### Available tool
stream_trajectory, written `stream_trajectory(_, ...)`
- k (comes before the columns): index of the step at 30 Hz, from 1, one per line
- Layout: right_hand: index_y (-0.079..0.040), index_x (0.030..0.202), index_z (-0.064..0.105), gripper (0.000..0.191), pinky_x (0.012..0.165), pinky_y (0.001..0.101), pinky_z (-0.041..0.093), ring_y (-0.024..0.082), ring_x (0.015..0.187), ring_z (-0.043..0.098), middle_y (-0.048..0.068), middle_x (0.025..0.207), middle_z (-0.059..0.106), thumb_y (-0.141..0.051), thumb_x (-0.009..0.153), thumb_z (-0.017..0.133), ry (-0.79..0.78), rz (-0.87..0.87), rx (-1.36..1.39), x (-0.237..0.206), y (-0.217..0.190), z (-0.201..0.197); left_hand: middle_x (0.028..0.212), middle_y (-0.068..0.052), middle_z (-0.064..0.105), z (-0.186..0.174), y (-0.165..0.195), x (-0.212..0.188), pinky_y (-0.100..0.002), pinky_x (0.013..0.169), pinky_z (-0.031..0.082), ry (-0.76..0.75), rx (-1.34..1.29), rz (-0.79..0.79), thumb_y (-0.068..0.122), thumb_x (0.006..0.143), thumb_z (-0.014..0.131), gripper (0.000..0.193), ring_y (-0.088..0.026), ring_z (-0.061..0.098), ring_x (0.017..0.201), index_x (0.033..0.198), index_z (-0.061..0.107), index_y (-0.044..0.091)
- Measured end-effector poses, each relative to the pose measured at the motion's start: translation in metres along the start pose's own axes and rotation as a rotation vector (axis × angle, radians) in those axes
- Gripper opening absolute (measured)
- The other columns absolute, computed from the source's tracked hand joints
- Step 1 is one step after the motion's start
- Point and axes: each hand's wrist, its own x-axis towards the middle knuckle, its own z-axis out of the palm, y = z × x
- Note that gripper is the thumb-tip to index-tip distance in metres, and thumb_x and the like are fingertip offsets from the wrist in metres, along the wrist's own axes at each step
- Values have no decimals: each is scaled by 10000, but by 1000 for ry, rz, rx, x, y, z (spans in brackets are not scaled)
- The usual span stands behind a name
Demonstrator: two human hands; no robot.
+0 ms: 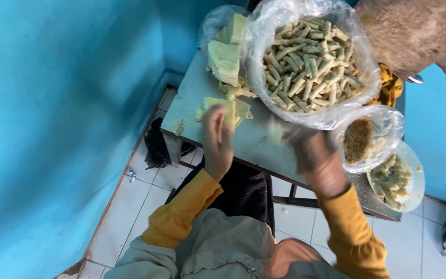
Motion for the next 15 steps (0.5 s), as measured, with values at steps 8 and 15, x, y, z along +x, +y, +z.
stream_trajectory(8,-57,1351,601,445,918,388,568,330,1080,658,169,1236,669,82,929,566,-84,17,83,-49,-3,4,1307,-17,605,2,24,-10,-684,1230,180,-823,633,463,343,848,783,272,-270,443,1405,1059,714,186)
stream_trajectory(15,-203,1368,672,694,870,422,423,273,975,509,56,1013,564,-342,715,864,-241,41,-38,-33,21,3,1275,11,646,10,17,-15,-548,1274,250,-830,643,471,261,897,756,169,-207,481,1410,1033,721,167)
